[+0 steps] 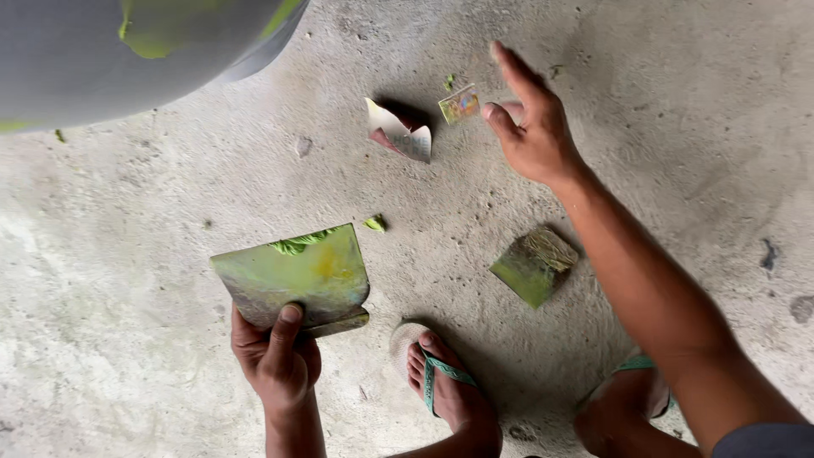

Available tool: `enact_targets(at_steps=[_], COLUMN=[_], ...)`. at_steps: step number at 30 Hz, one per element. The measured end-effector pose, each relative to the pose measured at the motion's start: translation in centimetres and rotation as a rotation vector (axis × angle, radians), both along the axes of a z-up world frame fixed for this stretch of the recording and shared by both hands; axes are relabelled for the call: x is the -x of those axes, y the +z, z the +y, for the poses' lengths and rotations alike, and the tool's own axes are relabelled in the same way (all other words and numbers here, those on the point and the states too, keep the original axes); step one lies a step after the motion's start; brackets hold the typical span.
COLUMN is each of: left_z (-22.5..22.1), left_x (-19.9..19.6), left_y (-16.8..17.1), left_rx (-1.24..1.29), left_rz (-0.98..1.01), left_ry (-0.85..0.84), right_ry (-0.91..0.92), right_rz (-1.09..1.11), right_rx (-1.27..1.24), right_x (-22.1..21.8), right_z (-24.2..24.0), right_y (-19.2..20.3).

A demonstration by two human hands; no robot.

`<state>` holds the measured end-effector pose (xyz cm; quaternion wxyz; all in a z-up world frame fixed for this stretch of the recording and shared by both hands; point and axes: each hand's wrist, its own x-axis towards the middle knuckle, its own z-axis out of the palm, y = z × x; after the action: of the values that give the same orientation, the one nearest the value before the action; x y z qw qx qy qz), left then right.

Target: The person applies a green body filler to a gray car bumper using a small sanding block and a metal putty knife. They spread the filler on the bumper's edge and then on the inner surface of a detached bumper panel.

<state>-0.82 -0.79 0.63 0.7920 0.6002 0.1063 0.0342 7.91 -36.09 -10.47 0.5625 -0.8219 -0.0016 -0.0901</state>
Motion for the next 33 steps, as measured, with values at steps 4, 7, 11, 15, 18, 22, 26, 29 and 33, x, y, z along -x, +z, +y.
enact_targets(at_steps=[4,7,11,15,18,22,26,29,33], left_z=[0.2,0.5,-0.4,-0.7,-0.9,-1.7,-4.0,-5.8,-6.9], left_x=[-0.2,-0.3,-0.9,-1.3,-1.3,-1.6,-1.8,-1.6,-1.1], left_y=[-1.0,-1.8,-2.1,-1.6,-1.1,-1.9,0.3,2.1,3.5], left_rx=[0.016,0.039,0.086,0.081,0.078,0.029,-0.064,-0.105,-0.184], left_rz=[-0.005,0.001,0.014,-0.007,-0.007,-0.062,-0.104,-0.155,-0.228], left_ry=[0.008,0.004,-0.025,-0.077,-0.063,-0.022,-0.051,-0.067,-0.141], right_ry=[0.154,0.408,0.43,0.38,0.491,0.33,0.078,-0.033,-0.138], right_rz=[0.039,0.558,0.574,0.653,0.904,0.671,0.276,0.162,0.145], right_rx=[0.504,0.896,1.08,0.797,0.302,-0.33,-0.806,-0.825,-0.716], right_x=[4.5,11.0,16.0,16.9,13.5,10.0,7.9,6.5,5.8], right_z=[-0.5,0.1,0.0,-1.1,-0.8,-0.2,2.2,5.7,7.4], right_y=[2.0,0.3,-3.8,-6.5,-0.2,5.7,4.5,4.8,5.8])
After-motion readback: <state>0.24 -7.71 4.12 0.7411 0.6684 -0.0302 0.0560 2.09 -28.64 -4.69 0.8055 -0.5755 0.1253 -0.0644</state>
